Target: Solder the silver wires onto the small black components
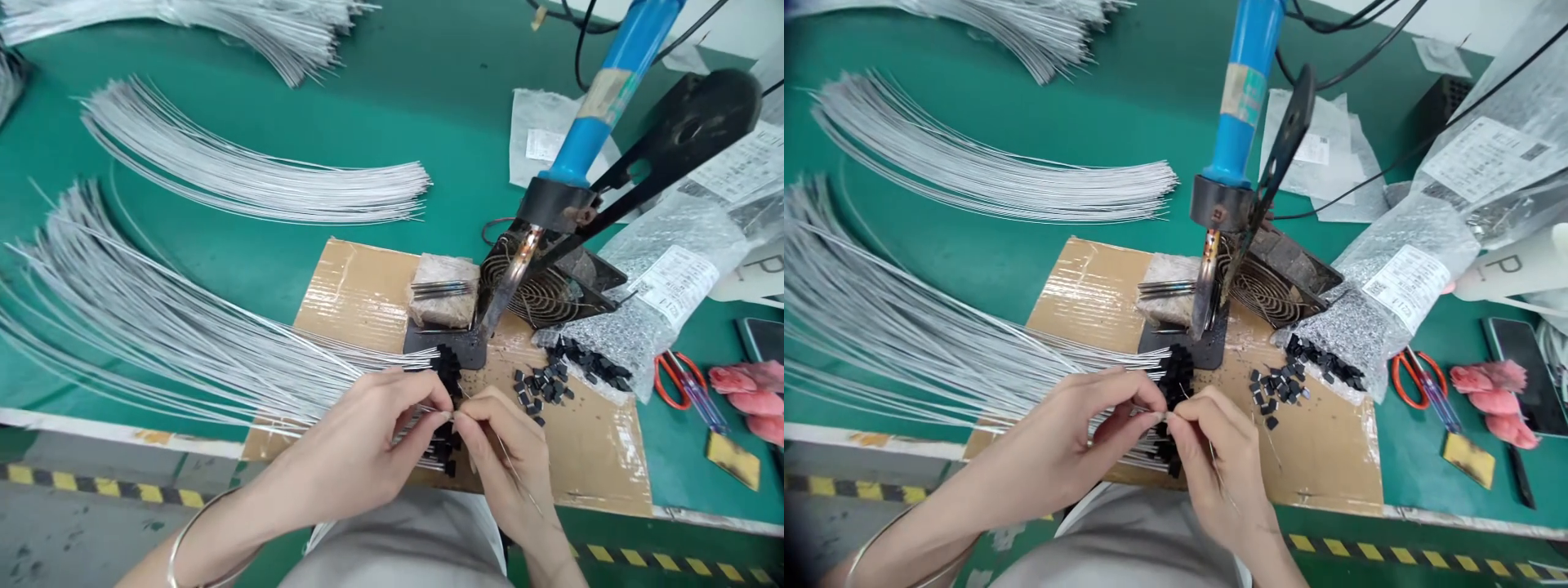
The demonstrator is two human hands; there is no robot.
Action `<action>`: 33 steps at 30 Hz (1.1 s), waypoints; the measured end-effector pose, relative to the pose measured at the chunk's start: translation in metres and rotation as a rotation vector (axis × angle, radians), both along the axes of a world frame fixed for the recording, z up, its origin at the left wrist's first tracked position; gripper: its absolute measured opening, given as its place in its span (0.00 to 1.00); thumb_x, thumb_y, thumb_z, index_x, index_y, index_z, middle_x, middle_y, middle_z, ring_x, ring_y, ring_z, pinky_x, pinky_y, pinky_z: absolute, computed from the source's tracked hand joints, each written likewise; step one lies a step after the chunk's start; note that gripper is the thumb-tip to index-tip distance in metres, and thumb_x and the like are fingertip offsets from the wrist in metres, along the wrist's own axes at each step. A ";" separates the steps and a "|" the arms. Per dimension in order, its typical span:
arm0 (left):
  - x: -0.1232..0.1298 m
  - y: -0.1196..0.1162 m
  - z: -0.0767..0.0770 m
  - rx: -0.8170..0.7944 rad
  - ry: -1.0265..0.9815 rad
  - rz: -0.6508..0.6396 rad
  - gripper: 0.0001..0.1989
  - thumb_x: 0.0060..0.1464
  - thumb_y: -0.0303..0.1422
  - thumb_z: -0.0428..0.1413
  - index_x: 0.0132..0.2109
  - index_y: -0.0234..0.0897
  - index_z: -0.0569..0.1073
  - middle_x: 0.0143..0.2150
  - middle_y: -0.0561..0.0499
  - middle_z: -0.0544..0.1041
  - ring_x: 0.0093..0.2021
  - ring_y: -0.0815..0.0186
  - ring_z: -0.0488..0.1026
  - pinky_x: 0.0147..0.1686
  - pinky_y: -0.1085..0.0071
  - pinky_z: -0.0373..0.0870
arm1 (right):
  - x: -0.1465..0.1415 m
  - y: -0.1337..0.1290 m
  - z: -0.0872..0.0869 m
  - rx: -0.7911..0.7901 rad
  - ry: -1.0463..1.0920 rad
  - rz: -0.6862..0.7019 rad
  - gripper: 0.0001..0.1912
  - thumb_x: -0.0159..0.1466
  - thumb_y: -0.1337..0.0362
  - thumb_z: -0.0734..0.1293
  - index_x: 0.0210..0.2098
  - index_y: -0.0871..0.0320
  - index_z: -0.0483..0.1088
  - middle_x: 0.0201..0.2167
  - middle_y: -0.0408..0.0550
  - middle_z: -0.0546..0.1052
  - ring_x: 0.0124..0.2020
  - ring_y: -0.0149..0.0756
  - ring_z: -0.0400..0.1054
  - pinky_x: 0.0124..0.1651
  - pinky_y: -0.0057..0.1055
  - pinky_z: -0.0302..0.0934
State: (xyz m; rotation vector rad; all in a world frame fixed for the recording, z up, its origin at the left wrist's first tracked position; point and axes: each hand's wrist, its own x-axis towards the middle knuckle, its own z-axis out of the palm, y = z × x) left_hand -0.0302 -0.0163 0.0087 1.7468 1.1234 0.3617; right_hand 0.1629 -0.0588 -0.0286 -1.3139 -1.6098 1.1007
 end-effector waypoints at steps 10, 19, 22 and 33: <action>0.010 0.005 -0.007 -0.168 -0.223 0.211 0.09 0.64 0.30 0.53 0.33 0.38 0.74 0.26 0.56 0.73 0.26 0.71 0.66 0.25 0.75 0.62 | -0.003 0.001 -0.006 -0.032 0.105 -0.137 0.11 0.74 0.65 0.63 0.35 0.52 0.73 0.27 0.39 0.69 0.23 0.29 0.65 0.27 0.29 0.57; 0.010 0.009 -0.008 -0.150 -0.251 0.326 0.08 0.62 0.31 0.56 0.33 0.37 0.76 0.27 0.56 0.75 0.26 0.72 0.67 0.23 0.78 0.63 | -0.013 0.002 -0.003 -0.213 0.339 -0.417 0.07 0.70 0.60 0.70 0.38 0.50 0.83 0.27 0.41 0.76 0.18 0.26 0.68 0.19 0.23 0.66; 0.011 0.008 -0.009 -0.141 -0.248 0.335 0.08 0.62 0.32 0.57 0.33 0.37 0.76 0.27 0.56 0.76 0.25 0.72 0.65 0.22 0.78 0.62 | -0.019 0.000 -0.003 -0.263 0.440 -0.363 0.08 0.70 0.62 0.71 0.42 0.46 0.84 0.31 0.42 0.79 0.20 0.25 0.71 0.21 0.20 0.70; 0.012 0.001 -0.011 -0.016 -0.114 0.360 0.08 0.63 0.34 0.55 0.34 0.39 0.74 0.26 0.54 0.76 0.25 0.69 0.68 0.22 0.75 0.62 | -0.028 0.000 -0.007 -0.384 0.759 -0.334 0.05 0.68 0.61 0.73 0.41 0.49 0.85 0.30 0.43 0.82 0.20 0.22 0.71 0.20 0.14 0.69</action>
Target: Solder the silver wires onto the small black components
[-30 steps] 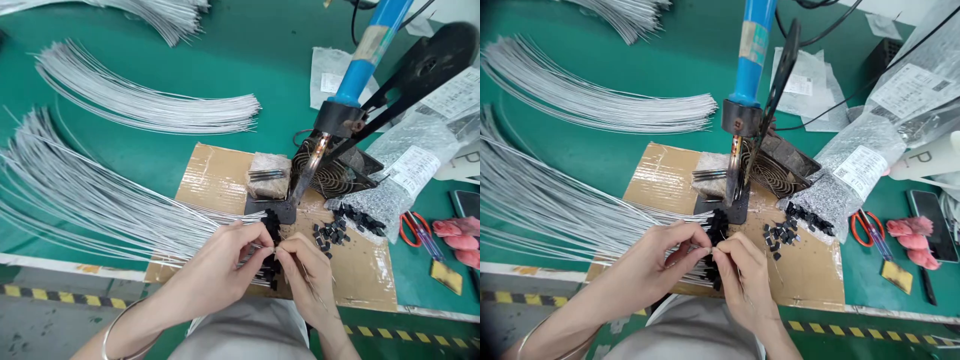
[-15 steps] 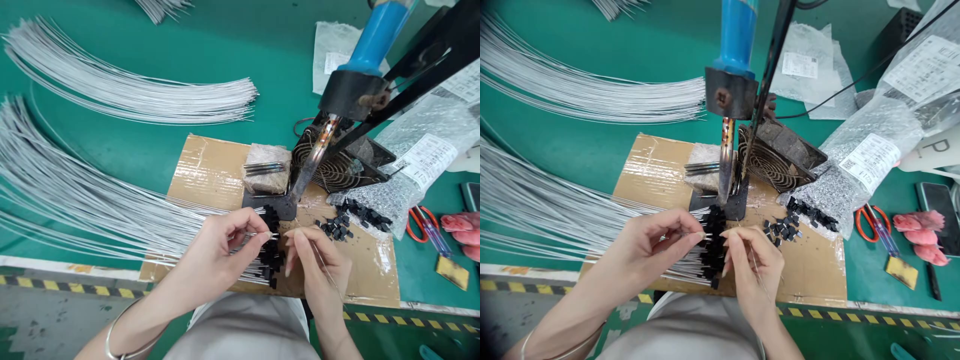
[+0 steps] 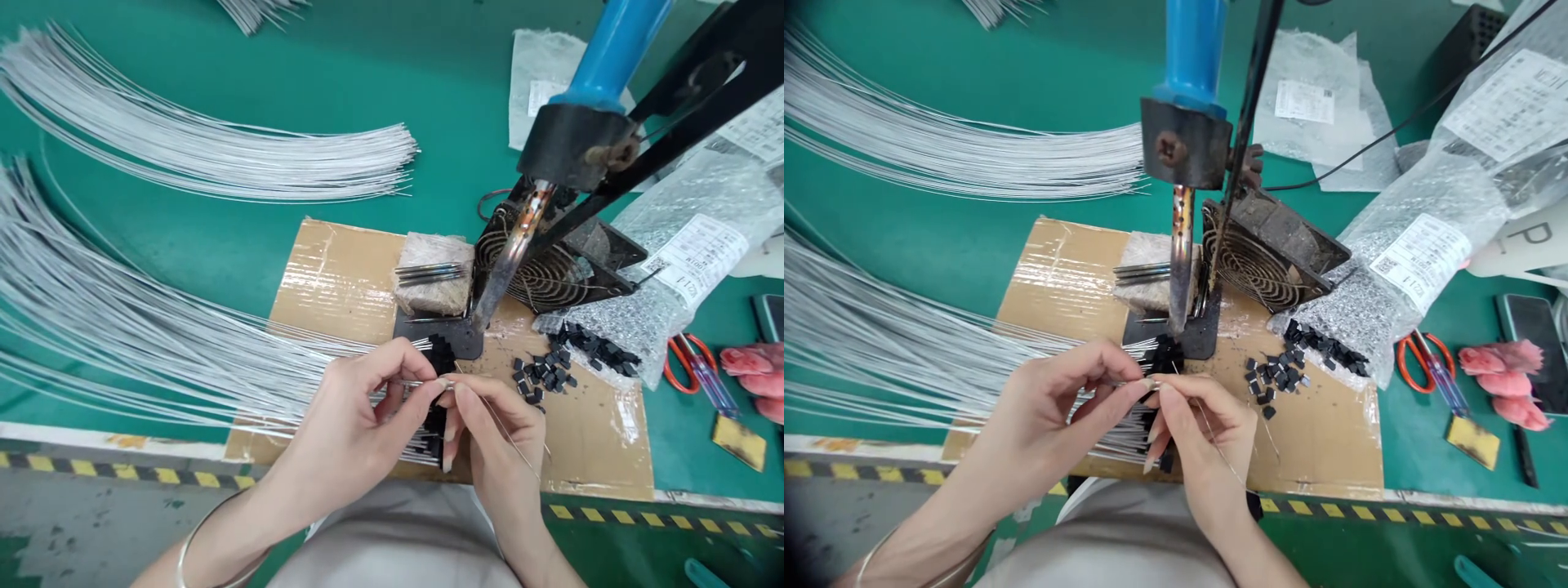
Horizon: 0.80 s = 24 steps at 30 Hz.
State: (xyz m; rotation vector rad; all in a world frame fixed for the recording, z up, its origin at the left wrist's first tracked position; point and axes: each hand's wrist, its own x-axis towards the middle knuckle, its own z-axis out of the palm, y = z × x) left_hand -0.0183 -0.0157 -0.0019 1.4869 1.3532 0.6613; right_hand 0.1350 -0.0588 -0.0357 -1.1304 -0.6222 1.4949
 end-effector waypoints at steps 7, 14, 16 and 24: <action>0.001 -0.004 -0.001 0.107 0.033 -0.007 0.07 0.65 0.31 0.55 0.35 0.40 0.73 0.25 0.58 0.74 0.22 0.72 0.64 0.21 0.77 0.61 | 0.001 -0.001 -0.002 -0.055 0.057 0.004 0.04 0.67 0.61 0.75 0.39 0.50 0.85 0.28 0.40 0.82 0.18 0.20 0.70 0.18 0.12 0.67; 0.000 -0.006 -0.004 0.124 0.031 -0.005 0.07 0.64 0.31 0.56 0.35 0.40 0.73 0.25 0.58 0.74 0.23 0.72 0.67 0.22 0.77 0.62 | 0.001 0.004 0.004 -0.117 0.154 0.002 0.04 0.63 0.61 0.77 0.34 0.53 0.85 0.25 0.40 0.81 0.15 0.20 0.68 0.17 0.12 0.65; 0.000 -0.005 -0.003 0.108 0.018 -0.011 0.08 0.64 0.31 0.56 0.35 0.40 0.73 0.25 0.58 0.74 0.24 0.72 0.67 0.22 0.77 0.62 | 0.001 0.006 0.007 -0.149 0.180 0.001 0.04 0.62 0.61 0.78 0.32 0.54 0.85 0.24 0.41 0.80 0.14 0.20 0.67 0.16 0.12 0.65; 0.003 -0.003 -0.001 0.087 -0.029 -0.003 0.09 0.63 0.30 0.56 0.33 0.39 0.73 0.24 0.59 0.72 0.21 0.73 0.60 0.19 0.77 0.58 | 0.003 0.006 0.009 -0.191 0.219 0.019 0.05 0.62 0.61 0.77 0.32 0.55 0.85 0.23 0.41 0.80 0.13 0.21 0.67 0.15 0.14 0.65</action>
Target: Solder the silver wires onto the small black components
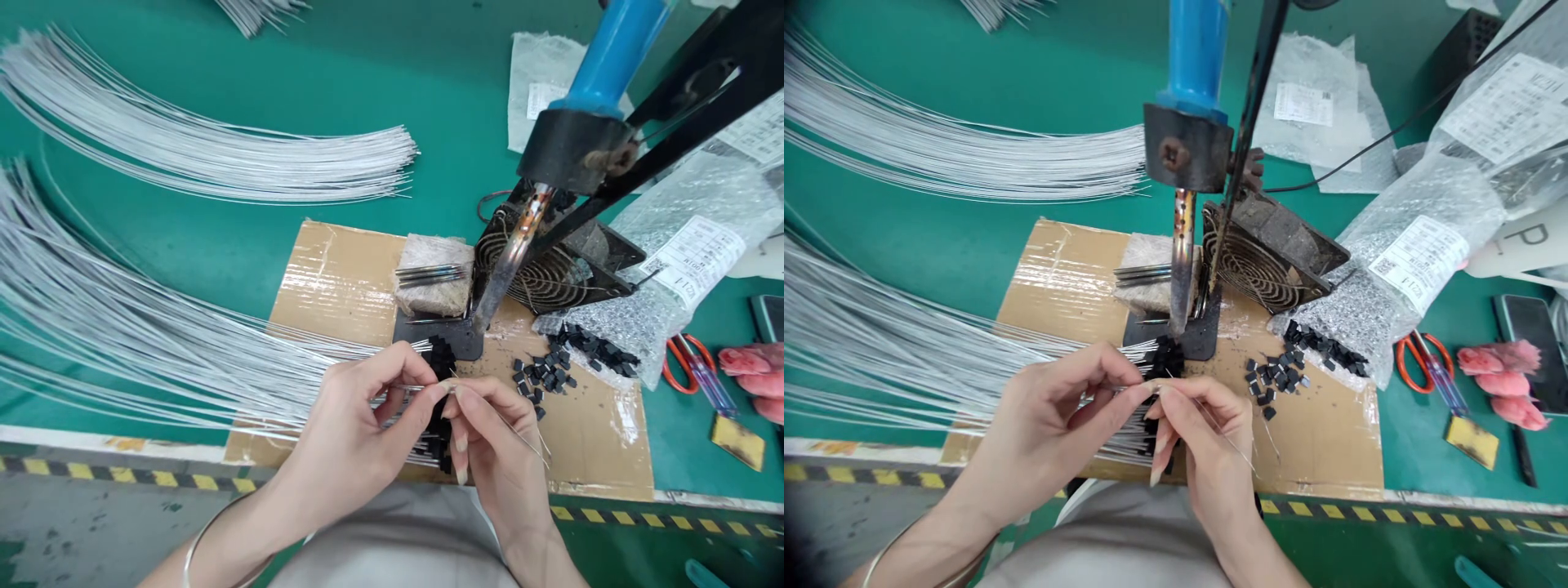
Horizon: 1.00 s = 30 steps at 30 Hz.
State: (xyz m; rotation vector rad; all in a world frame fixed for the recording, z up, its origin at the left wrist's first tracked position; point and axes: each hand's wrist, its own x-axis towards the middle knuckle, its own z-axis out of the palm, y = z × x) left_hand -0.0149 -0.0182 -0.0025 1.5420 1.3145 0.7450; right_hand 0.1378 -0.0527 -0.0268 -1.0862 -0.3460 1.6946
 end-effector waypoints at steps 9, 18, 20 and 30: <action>0.000 0.002 0.004 -0.041 -0.028 -0.010 0.10 0.61 0.28 0.56 0.30 0.38 0.72 0.21 0.59 0.70 0.21 0.74 0.57 0.18 0.77 0.53 | 0.002 0.003 0.001 -0.048 0.047 0.023 0.06 0.58 0.61 0.80 0.28 0.56 0.84 0.21 0.40 0.79 0.12 0.20 0.66 0.14 0.13 0.64; 0.000 0.001 -0.002 -0.090 -0.072 0.026 0.09 0.62 0.31 0.56 0.31 0.38 0.74 0.23 0.57 0.71 0.22 0.72 0.61 0.20 0.76 0.57 | 0.001 0.001 0.000 -0.040 0.035 0.014 0.06 0.59 0.60 0.79 0.31 0.57 0.84 0.23 0.41 0.80 0.13 0.21 0.67 0.15 0.14 0.66; 0.000 -0.001 -0.005 -0.070 -0.078 0.035 0.10 0.63 0.31 0.56 0.32 0.38 0.74 0.25 0.56 0.72 0.23 0.71 0.64 0.21 0.75 0.59 | 0.001 0.001 0.000 -0.035 0.035 0.010 0.06 0.60 0.60 0.79 0.31 0.57 0.84 0.23 0.41 0.80 0.13 0.21 0.67 0.15 0.14 0.66; 0.008 -0.011 -0.006 0.036 -0.013 0.111 0.08 0.63 0.28 0.57 0.33 0.38 0.73 0.23 0.58 0.71 0.22 0.73 0.63 0.21 0.76 0.60 | -0.004 0.001 0.000 -0.022 0.037 -0.037 0.06 0.60 0.60 0.79 0.32 0.56 0.85 0.23 0.40 0.80 0.12 0.18 0.64 0.15 0.11 0.64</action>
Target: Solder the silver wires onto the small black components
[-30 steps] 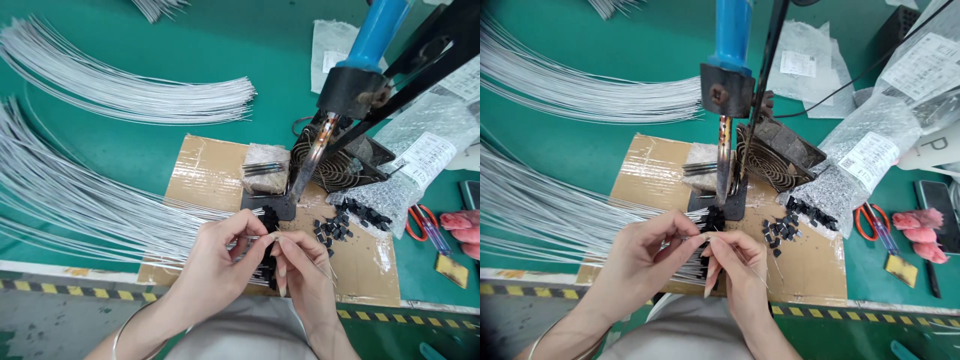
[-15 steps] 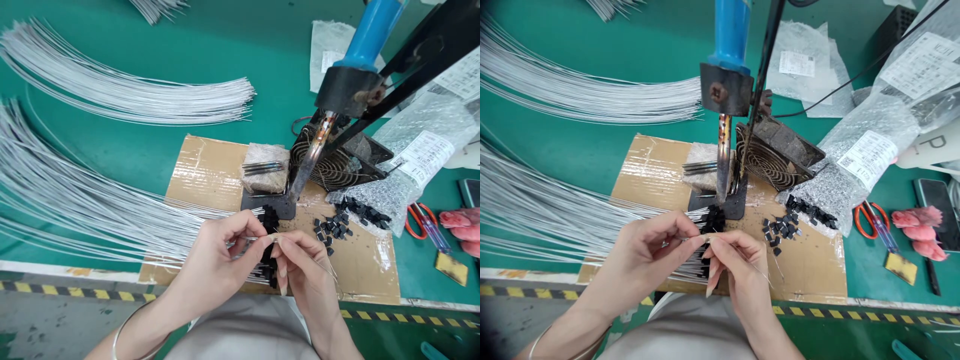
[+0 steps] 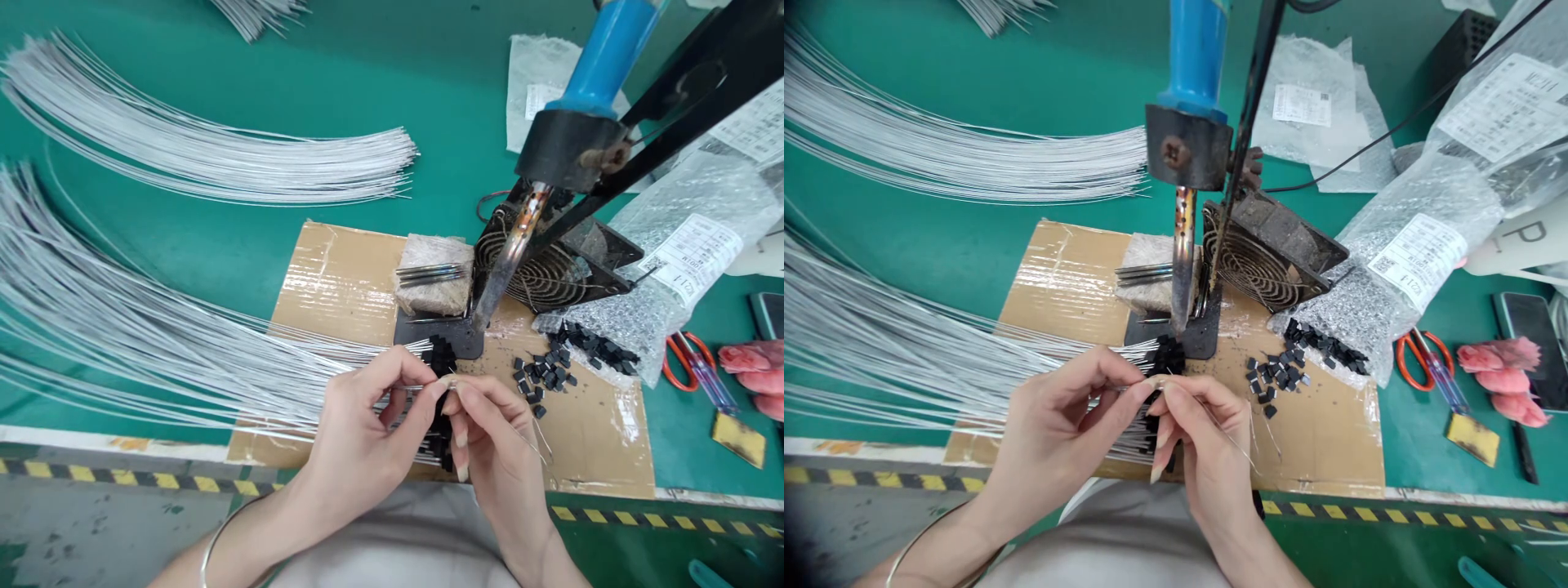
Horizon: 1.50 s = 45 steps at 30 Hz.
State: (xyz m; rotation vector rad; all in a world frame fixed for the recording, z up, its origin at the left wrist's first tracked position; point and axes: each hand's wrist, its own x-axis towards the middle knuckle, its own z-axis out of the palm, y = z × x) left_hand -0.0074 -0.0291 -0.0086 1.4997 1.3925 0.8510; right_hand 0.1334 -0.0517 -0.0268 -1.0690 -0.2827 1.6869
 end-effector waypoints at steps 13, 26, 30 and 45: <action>0.004 -0.004 -0.002 -0.111 -0.133 0.053 0.08 0.63 0.30 0.57 0.33 0.38 0.72 0.26 0.55 0.74 0.23 0.70 0.69 0.21 0.74 0.61 | -0.004 -0.003 0.001 0.045 -0.055 -0.041 0.05 0.61 0.60 0.78 0.35 0.53 0.86 0.25 0.43 0.82 0.14 0.21 0.66 0.15 0.14 0.66; 0.002 0.000 -0.003 -0.049 -0.132 0.081 0.08 0.63 0.28 0.58 0.34 0.39 0.73 0.25 0.56 0.73 0.23 0.72 0.67 0.21 0.75 0.59 | 0.000 -0.008 -0.006 0.100 -0.162 -0.003 0.04 0.64 0.60 0.76 0.38 0.51 0.85 0.26 0.41 0.81 0.17 0.23 0.70 0.19 0.16 0.69; 0.002 -0.003 -0.005 0.003 -0.097 0.077 0.07 0.63 0.27 0.58 0.34 0.39 0.74 0.26 0.55 0.75 0.24 0.71 0.69 0.22 0.74 0.61 | 0.000 -0.006 -0.006 0.081 -0.166 -0.014 0.04 0.63 0.60 0.77 0.35 0.52 0.85 0.23 0.40 0.79 0.16 0.22 0.69 0.17 0.16 0.67; 0.003 -0.005 -0.004 0.052 -0.087 0.061 0.07 0.62 0.24 0.58 0.35 0.40 0.74 0.25 0.58 0.73 0.23 0.73 0.68 0.22 0.77 0.64 | 0.002 0.000 -0.001 0.055 -0.029 0.003 0.07 0.63 0.58 0.77 0.37 0.54 0.85 0.24 0.43 0.81 0.16 0.24 0.70 0.17 0.17 0.70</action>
